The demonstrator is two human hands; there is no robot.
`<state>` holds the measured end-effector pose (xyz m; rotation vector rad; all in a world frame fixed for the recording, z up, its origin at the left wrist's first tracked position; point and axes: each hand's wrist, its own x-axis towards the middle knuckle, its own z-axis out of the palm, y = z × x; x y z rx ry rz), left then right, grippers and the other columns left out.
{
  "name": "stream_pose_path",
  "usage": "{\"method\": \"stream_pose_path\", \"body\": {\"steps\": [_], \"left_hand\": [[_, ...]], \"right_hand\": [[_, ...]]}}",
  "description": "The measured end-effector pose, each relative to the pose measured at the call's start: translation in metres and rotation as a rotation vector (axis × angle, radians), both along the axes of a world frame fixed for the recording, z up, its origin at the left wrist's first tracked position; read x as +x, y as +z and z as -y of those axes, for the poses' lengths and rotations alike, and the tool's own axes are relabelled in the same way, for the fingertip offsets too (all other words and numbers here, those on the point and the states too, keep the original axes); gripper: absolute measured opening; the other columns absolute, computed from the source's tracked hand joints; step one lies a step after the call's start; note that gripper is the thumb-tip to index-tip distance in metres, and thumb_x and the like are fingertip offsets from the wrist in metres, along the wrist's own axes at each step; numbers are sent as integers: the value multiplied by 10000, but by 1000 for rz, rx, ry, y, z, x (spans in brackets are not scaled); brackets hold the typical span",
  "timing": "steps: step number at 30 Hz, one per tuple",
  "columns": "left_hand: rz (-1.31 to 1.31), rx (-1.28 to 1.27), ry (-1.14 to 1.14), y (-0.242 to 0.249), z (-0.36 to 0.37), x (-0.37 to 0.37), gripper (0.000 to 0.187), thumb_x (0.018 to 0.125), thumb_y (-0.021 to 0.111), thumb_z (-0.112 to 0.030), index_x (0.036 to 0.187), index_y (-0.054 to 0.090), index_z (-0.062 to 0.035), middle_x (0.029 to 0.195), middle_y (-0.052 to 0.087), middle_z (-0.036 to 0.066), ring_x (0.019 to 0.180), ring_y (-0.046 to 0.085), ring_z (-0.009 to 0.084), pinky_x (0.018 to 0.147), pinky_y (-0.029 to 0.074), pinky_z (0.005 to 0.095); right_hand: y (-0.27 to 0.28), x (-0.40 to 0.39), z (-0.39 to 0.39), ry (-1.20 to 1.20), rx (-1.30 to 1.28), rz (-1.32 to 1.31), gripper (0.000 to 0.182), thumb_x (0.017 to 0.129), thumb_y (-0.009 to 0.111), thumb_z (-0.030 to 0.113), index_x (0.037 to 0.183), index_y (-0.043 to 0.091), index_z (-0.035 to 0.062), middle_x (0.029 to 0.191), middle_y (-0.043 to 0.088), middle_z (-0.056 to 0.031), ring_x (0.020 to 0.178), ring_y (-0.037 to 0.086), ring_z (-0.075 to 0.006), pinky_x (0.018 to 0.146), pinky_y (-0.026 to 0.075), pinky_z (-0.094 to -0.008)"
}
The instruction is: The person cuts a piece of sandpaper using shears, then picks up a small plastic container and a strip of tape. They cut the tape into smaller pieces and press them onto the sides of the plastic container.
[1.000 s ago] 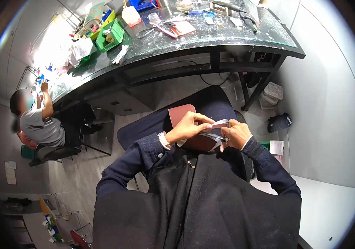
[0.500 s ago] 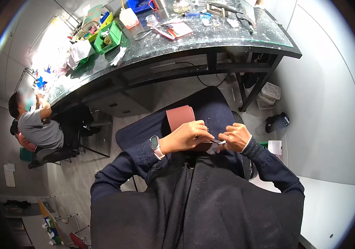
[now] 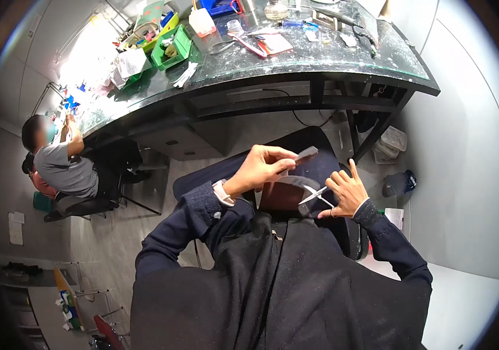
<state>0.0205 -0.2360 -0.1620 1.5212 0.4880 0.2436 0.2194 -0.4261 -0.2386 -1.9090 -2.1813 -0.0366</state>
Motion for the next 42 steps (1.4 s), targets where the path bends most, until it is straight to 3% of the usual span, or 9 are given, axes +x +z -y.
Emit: {"method": "stream_pose_path", "body": {"steps": [4,7,10,13,18,24,32,38,42], "left_hand": [[-114,-38,76,-4,-2,-11,249,849,668,-154,1042,660,4,855,671,32,763,584,62,691,466,213],[12,10,145,-12,0,-10,238,859,658,-173,1033,656,-10,833,660,19,733,572,56,687,453,205],[9,-81,173,-14,0,-7,237,866,649,-171,1044,652,-14,829,650,7,734,570,53,682,454,202],[26,-122,214,-19,-1,0,257,868,647,-168,1061,635,1,859,644,13,754,574,58,688,461,199],[143,-34,439,-53,-33,3,252,869,639,-138,1063,621,21,852,644,41,711,577,74,678,464,200],[248,8,789,-98,-112,-13,200,865,614,-69,1039,617,31,808,638,42,632,564,67,588,460,191],[261,296,574,1,-77,-18,243,891,613,-156,1044,628,33,830,631,45,660,561,70,613,482,213],[227,130,338,26,-10,3,231,895,610,-176,1033,646,6,782,633,26,656,563,63,624,470,198],[268,74,233,24,20,20,235,888,622,-164,1041,642,13,783,647,36,660,573,62,609,460,195]], "right_hand": [[-26,9,5,104,7,-230,734,563,738,623,959,540,38,925,543,-79,956,530,-259,1062,243,-528],[-51,5,2,-19,-31,-953,697,524,871,388,995,493,41,1147,571,-93,1031,574,-237,993,376,-454],[-57,-22,-18,25,81,-1744,540,617,844,59,916,395,87,1305,484,-188,1228,448,-265,1009,376,-387],[-54,-43,-49,71,111,-1927,502,644,779,-66,875,364,97,1289,487,-236,1205,471,-287,986,400,-362],[-44,-80,-60,-310,201,-1605,447,685,801,107,647,357,130,631,471,46,612,445,-33,533,388,-216],[-70,-108,-48,-300,76,-1662,437,674,820,141,663,384,114,630,468,35,599,435,-35,526,377,-209],[-57,-76,-53,-336,154,-1681,368,681,817,104,768,460,82,679,533,19,624,499,-48,554,427,-212],[-6,-45,-56,-243,555,-1407,329,759,740,47,1027,563,-24,1104,619,-183,1040,597,-223,897,475,-320],[53,-48,-55,-122,516,-1791,323,803,662,-23,1103,546,-49,1089,616,-195,1001,617,-229,860,508,-300]]}}
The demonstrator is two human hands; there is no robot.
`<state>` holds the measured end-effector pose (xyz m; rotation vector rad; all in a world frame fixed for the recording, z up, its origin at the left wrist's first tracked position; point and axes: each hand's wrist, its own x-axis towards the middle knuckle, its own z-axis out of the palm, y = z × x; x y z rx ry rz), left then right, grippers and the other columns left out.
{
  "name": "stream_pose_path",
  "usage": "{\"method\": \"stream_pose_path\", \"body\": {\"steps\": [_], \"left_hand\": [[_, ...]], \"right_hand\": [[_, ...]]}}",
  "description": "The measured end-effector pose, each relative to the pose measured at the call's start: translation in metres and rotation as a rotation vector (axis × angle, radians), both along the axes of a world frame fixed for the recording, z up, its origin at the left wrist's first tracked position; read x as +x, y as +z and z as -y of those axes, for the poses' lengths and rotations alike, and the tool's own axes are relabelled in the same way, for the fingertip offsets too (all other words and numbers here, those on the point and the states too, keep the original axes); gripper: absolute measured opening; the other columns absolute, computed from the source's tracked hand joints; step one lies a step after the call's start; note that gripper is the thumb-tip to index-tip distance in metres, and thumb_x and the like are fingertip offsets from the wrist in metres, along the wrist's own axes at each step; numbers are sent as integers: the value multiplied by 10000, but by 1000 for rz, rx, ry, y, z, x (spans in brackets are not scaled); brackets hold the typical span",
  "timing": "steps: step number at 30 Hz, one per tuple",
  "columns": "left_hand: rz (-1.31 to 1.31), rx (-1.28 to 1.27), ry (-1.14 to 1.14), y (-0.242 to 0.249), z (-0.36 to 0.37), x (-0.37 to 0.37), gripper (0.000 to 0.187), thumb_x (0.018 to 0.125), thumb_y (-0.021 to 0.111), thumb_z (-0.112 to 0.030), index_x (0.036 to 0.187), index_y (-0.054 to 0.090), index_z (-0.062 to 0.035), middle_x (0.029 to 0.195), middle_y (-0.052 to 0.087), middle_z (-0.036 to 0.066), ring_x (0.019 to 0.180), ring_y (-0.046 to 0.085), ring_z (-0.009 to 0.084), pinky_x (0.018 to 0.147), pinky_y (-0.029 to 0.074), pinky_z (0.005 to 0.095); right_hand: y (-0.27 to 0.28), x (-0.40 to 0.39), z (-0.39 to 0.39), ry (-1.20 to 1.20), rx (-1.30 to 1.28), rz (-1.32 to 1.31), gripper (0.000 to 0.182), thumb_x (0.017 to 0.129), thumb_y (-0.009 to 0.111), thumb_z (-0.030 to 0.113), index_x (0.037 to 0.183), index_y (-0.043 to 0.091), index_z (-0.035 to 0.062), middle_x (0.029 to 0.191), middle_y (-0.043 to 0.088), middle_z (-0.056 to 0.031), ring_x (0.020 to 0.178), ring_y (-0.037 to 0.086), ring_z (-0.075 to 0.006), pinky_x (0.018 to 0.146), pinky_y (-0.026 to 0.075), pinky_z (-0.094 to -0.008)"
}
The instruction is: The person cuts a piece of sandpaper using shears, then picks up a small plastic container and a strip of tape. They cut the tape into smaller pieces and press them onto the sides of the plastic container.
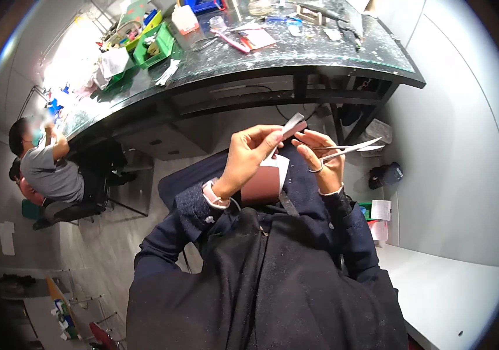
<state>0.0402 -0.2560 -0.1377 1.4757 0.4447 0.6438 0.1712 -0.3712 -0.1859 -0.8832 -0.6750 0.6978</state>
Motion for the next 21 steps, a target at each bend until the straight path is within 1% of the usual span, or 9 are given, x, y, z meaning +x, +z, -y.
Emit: {"method": "stream_pose_path", "body": {"steps": [3,6,8,10,11,14,17,20,21], "left_hand": [[55,33,-4,1,17,9,249,880,631,-155,1061,638,15,815,665,49,707,599,63,615,465,184],[73,-27,12,-4,21,12,236,878,628,-125,1071,638,10,830,670,49,700,597,52,599,486,184],[42,16,32,-4,22,11,237,881,624,-121,1078,636,8,822,665,39,675,589,49,574,480,183],[74,12,-30,-5,22,10,249,881,622,-119,1096,631,7,783,647,33,632,570,61,578,476,199],[53,12,-39,-5,22,8,251,881,622,-117,1100,630,5,775,644,33,630,570,65,581,476,202],[11,-13,-85,-5,21,4,266,880,622,-112,1123,618,-4,780,640,32,643,571,67,594,475,203],[0,-53,-139,-1,20,2,282,879,624,-111,1140,605,-6,813,642,31,660,573,66,599,460,198],[-10,-69,-192,-5,21,0,281,879,623,-107,1140,602,-4,826,649,36,666,574,65,603,462,202],[-25,-44,-200,-7,22,-1,287,877,626,-103,1146,599,-6,833,651,33,669,574,58,614,469,201]], "right_hand": [[14,-4,-2,-15,18,-97,280,814,656,-9,1075,564,-55,960,658,-136,878,644,-187,780,526,-277],[20,-7,-1,-107,36,25,210,822,655,1,1007,573,-54,906,655,-133,817,651,-175,729,538,-276],[17,-10,-6,-131,147,-30,187,831,650,14,990,567,-38,869,648,-131,766,654,-173,663,542,-264],[11,-3,-3,-138,55,155,198,830,655,25,994,562,-31,859,645,-131,723,649,-158,608,530,-248],[10,-3,-4,-130,81,150,211,827,660,31,999,553,-30,854,644,-126,688,643,-148,576,518,-239],[9,1,-3,-149,38,222,290,818,664,16,1081,548,-28,899,651,-129,719,649,-158,585,524,-243],[11,3,-2,-84,64,35,377,800,680,5,1148,537,-25,933,653,-137,755,652,-162,618,529,-250],[18,4,3,-41,49,-56,455,776,704,4,1193,524,-18,915,660,-130,781,652,-158,651,524,-245],[15,9,6,-39,-38,-9,511,757,720,3,1224,513,-5,865,666,-112,780,651,-150,674,509,-227]]}}
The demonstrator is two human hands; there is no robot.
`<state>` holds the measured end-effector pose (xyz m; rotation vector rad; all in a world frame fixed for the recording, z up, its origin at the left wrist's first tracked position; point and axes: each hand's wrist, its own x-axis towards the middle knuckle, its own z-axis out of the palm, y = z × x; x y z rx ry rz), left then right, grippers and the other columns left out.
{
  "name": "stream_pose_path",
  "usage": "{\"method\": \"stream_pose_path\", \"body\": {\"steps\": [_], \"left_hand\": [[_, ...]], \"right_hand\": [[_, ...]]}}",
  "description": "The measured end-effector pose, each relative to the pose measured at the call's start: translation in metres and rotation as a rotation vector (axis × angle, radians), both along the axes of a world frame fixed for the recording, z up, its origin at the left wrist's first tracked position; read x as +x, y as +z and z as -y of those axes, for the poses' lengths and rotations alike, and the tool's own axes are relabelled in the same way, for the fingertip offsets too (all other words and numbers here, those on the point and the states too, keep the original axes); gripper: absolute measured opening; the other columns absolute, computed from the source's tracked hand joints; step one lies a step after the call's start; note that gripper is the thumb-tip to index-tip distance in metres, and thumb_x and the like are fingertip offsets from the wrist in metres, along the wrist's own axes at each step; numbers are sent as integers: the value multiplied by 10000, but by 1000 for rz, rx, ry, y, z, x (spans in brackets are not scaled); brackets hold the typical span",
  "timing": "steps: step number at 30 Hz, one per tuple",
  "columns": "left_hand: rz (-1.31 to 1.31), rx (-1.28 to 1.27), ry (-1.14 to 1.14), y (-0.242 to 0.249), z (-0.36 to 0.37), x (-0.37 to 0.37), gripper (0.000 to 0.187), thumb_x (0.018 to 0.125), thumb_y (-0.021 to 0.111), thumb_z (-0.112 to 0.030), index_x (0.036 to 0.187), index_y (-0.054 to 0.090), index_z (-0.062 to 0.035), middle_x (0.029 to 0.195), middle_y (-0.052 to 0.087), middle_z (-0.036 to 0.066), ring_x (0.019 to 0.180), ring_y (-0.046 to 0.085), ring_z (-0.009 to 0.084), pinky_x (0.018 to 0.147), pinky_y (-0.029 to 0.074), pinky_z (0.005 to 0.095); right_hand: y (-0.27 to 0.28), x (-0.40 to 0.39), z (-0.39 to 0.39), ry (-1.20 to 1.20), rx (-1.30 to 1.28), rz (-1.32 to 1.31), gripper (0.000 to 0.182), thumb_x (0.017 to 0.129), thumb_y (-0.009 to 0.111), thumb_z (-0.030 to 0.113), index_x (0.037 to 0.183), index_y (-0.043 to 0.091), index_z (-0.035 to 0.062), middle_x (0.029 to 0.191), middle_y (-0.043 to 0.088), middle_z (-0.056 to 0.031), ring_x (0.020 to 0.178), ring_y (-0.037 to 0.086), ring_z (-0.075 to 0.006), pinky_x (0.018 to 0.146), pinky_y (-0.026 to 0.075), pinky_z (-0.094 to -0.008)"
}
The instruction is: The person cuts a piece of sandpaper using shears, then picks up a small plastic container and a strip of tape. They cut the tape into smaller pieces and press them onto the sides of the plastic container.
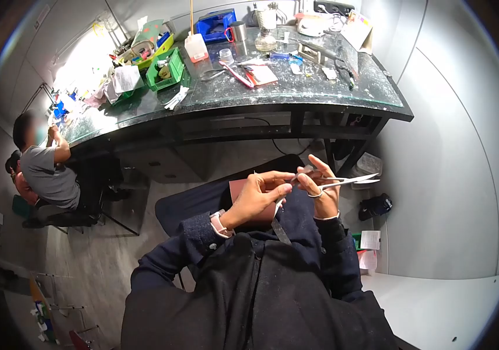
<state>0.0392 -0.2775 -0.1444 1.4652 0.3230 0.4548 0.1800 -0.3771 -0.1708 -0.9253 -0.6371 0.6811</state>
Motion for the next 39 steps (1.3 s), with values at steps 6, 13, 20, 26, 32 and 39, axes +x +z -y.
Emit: {"method": "stream_pose_path", "body": {"steps": [6,13,20,26,32,39], "left_hand": [[-45,-42,-68,-8,-5,-4,204,890,613,-129,1026,636,22,858,662,35,721,591,61,664,483,210],[110,741,578,55,-135,-19,164,867,616,-122,894,677,27,887,669,80,784,598,106,712,475,234],[-332,1237,969,25,-320,-71,210,742,717,-189,854,705,-11,838,663,187,777,643,315,727,495,374],[-381,1320,959,-6,-322,-61,150,759,687,-166,771,669,-18,783,606,163,811,589,352,738,465,445],[-429,1456,913,7,-318,-53,125,811,604,-94,802,647,23,791,622,201,777,594,389,710,466,444],[-324,1421,1001,16,-321,-57,200,845,546,-94,983,645,12,855,638,225,808,620,365,712,489,444]], "right_hand": [[-7,8,6,10,-85,95,473,720,766,46,1151,574,7,790,654,-67,691,605,-85,611,451,-187],[-12,13,11,46,-162,143,293,727,753,33,980,609,-1,745,645,-60,668,615,-100,601,461,-186],[-22,14,13,104,-185,145,258,742,736,27,956,598,-13,796,670,-101,709,650,-140,653,512,-214],[-20,9,11,95,-199,122,259,730,747,25,942,599,18,754,649,-57,653,607,-96,588,459,-191],[-26,11,10,80,-193,155,254,732,748,25,938,600,15,757,634,-47,659,609,-96,576,462,-188],[-21,11,13,65,-218,165,246,747,745,28,944,600,-1,756,646,-60,661,604,-92,600,458,-179]]}}
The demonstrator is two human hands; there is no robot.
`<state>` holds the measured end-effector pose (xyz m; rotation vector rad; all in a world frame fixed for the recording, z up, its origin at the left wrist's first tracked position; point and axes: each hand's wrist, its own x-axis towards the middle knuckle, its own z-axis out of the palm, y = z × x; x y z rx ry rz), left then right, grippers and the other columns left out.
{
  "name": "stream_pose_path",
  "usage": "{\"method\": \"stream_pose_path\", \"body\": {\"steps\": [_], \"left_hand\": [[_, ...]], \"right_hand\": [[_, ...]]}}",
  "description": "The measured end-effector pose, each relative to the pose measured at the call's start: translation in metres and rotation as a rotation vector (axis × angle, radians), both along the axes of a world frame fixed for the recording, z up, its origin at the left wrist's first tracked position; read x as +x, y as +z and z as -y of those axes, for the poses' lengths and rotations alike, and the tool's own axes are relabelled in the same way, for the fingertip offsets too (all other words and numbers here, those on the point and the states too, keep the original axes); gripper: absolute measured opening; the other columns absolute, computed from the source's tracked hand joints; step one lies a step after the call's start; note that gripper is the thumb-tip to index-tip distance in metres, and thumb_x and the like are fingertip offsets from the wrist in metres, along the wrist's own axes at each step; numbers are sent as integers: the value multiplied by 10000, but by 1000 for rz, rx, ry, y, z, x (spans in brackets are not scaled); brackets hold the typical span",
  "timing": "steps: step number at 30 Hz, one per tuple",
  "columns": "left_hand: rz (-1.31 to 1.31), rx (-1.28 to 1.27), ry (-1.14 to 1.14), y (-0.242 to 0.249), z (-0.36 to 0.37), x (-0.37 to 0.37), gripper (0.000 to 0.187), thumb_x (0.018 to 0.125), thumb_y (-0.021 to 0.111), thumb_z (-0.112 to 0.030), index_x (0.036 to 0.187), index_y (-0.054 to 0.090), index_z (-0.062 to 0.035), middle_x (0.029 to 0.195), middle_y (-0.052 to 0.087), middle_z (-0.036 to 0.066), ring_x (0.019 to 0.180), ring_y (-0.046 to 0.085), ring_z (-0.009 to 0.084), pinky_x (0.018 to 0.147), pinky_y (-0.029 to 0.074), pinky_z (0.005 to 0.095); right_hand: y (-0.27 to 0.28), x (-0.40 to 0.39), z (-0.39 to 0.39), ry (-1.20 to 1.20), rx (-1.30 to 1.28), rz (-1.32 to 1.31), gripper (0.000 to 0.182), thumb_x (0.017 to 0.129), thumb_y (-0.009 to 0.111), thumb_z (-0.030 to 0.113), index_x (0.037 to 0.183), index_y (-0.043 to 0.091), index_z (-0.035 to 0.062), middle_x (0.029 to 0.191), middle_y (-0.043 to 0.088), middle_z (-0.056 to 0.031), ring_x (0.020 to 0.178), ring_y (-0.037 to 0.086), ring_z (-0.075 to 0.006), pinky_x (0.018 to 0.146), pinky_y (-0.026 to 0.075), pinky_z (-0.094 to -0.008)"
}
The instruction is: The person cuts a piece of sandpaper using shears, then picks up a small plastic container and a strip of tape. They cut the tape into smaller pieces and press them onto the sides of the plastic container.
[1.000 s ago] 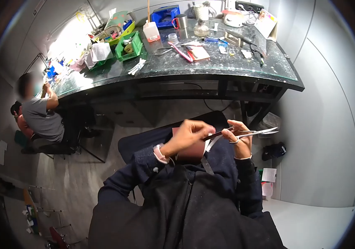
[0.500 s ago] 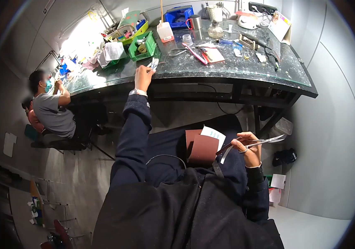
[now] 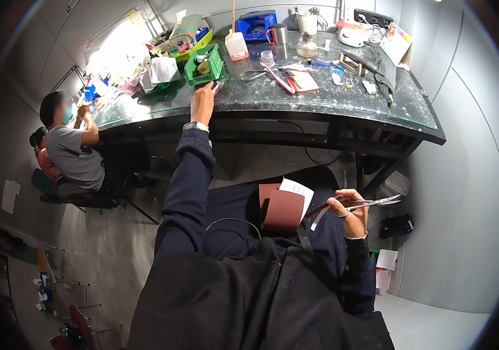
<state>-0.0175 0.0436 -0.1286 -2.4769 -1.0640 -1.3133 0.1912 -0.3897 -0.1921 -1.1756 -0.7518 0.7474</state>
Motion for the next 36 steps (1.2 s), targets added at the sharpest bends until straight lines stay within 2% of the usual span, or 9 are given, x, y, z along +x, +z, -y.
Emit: {"method": "stream_pose_path", "body": {"steps": [4,9,12,18,23,27,28,30,36], "left_hand": [[102,-27,-123,4,-6,-6,234,811,592,-86,1015,653,10,868,659,208,765,634,356,735,496,410],[204,-345,-205,0,-11,-5,197,745,670,-35,933,681,23,726,680,141,642,650,124,585,472,240],[180,-434,-191,5,-6,-5,225,747,694,-66,961,687,5,753,699,106,684,649,93,616,485,236],[2,-307,-179,1,-13,-6,221,736,705,-61,946,685,4,763,690,142,674,674,175,631,499,261],[133,-155,-117,5,-15,4,177,777,660,-77,935,688,-2,818,680,171,707,679,204,646,506,285],[504,-338,-314,20,-6,14,198,824,660,-79,984,674,37,808,680,52,702,602,63,641,488,211],[615,-361,-404,27,-1,22,190,833,651,-72,983,668,44,829,683,70,688,633,111,636,498,226],[741,-625,-614,46,32,38,261,836,666,-79,1058,630,55,881,670,80,721,629,103,664,513,208],[489,-1087,-1035,81,190,91,252,868,631,-99,1085,619,28,898,662,76,755,628,131,703,525,255]], "right_hand": [[0,0,0,-24,4,-16,247,738,752,26,933,602,2,767,643,-59,663,603,-88,597,456,-177],[-2,1,-1,-32,7,-5,234,739,752,30,923,609,11,756,642,-48,658,599,-84,585,446,-177],[-1,0,-1,-27,-2,-21,230,739,754,36,919,612,16,743,640,-41,653,595,-80,577,439,-176],[-4,0,-2,-29,-3,-12,242,727,761,37,913,608,20,728,623,-32,633,589,-78,559,433,-175],[-4,0,-2,-29,-3,-15,241,722,761,32,907,606,23,726,625,-34,618,585,-81,557,436,-178],[-3,1,-1,-35,16,-29,238,722,760,30,901,604,23,729,634,-43,619,593,-87,575,458,-184],[-2,1,0,-37,16,-34,237,722,760,31,899,603,23,729,636,-45,618,595,-89,581,464,-186],[3,2,1,-37,37,-85,223,731,750,19,894,599,16,749,641,-59,651,609,-102,598,481,-198],[48,15,2,-26,325,-107,235,758,735,39,921,566,22,805,646,-89,686,626,-124,605,517,-236]]}}
